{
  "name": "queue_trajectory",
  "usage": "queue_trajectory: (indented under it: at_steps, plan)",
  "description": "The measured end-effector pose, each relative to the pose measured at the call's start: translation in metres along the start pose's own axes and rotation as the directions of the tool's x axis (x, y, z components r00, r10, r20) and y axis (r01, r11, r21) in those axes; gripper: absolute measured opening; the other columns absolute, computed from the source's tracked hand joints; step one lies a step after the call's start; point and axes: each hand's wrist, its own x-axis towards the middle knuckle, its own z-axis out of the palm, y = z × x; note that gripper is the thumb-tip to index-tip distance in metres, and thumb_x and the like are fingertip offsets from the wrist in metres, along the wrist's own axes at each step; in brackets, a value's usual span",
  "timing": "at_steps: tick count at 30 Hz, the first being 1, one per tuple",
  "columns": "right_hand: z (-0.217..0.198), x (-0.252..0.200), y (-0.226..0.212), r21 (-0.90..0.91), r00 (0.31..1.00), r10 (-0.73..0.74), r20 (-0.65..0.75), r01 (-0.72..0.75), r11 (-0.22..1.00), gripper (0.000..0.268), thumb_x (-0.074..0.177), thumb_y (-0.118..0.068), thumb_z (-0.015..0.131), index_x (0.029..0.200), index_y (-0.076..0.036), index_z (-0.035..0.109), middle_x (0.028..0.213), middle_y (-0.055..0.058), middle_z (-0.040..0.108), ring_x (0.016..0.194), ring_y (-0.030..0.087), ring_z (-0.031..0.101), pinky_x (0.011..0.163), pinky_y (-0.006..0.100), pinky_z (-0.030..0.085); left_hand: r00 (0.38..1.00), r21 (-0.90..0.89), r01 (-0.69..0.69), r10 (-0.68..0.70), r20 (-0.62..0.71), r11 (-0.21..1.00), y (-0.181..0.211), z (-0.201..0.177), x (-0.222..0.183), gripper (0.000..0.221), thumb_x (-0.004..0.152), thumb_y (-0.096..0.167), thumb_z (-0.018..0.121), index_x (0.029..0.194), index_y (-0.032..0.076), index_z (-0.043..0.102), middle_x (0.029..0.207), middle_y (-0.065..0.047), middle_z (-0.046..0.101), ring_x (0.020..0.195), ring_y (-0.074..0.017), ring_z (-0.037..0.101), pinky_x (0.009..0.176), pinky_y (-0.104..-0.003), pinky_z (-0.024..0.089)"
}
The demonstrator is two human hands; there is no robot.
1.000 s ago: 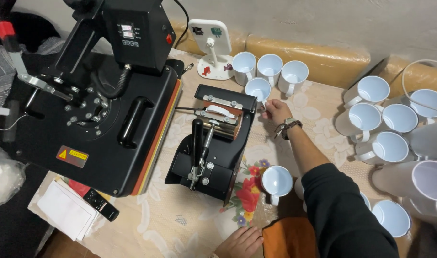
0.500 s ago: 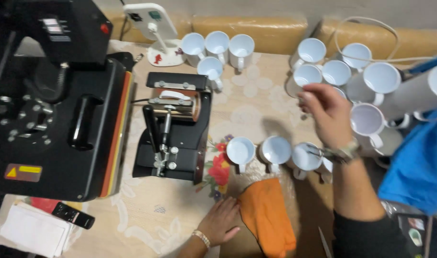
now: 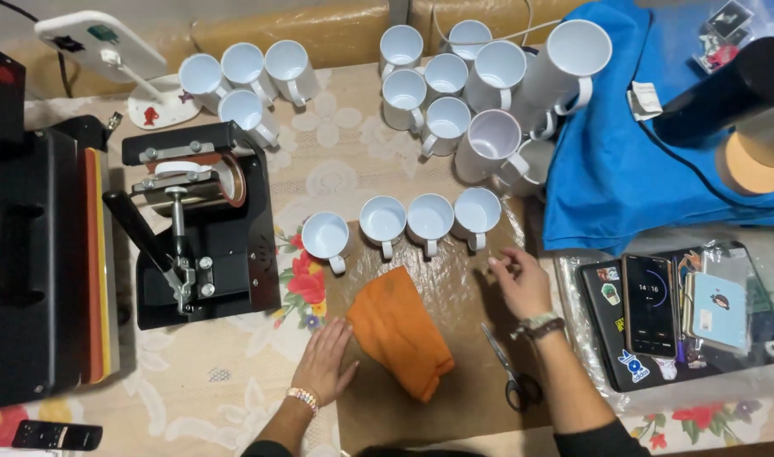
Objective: The person is preparing white ceramic mugs for printing by wiping them with a cloth, inspecting them for defects, and placing them into a mug heat press.
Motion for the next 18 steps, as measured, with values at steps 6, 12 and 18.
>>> queue_trajectory:
  at_steps: [6, 12, 18]
  plan:
    - [0.04, 0.036, 0.005, 0.005, 1.0, 0.025, -0.017, -0.025, 1.0, 0.038, 0.1, -0.051, 0.053, 0.103, -0.016, 0.069, 0.068, -0.005, 0.062, 0.052, 0.009, 0.048, 0.046, 0.025, 0.037, 1.0, -0.008, -0.005, 0.004, -0.022, 1.0, 0.002, -0.002, 0.0, 0.074, 0.098, 0.047, 0.048, 0.154, 0.004, 0.03, 0.161, -0.016, 0.033, 0.15, -0.0292, 0.028, 0.125, -0.044, 0.014]
    - [0.037, 0.054, 0.055, 0.455, 0.997, -0.003, 0.071, -0.03, 0.89, 0.019, 0.104, -0.025, 0.058, 0.101, -0.011, 0.07, 0.071, 0.002, 0.062, 0.057, 0.01, 0.052, 0.051, 0.023, 0.042, 1.0, -0.016, 0.012, -0.012, -0.002, 1.0, 0.004, -0.002, 0.003, 0.068, 0.099, 0.046, 0.049, 0.15, 0.003, 0.037, 0.157, -0.019, 0.038, 0.148, -0.032, 0.031, 0.122, -0.047, 0.018]
    - [-0.084, -0.016, -0.029, 0.137, 0.986, -0.166, 0.012, 0.163, 0.977, 0.024, 0.106, -0.019, 0.061, 0.118, -0.004, 0.076, 0.081, 0.01, 0.067, 0.069, 0.02, 0.053, 0.065, 0.033, 0.041, 0.989, -0.119, 0.05, -0.033, 0.141, 0.992, 0.005, -0.027, 0.007, 0.066, 0.103, 0.046, 0.035, 0.152, 0.0, 0.034, 0.157, -0.021, 0.035, 0.148, -0.0357, 0.026, 0.121, -0.051, 0.013]
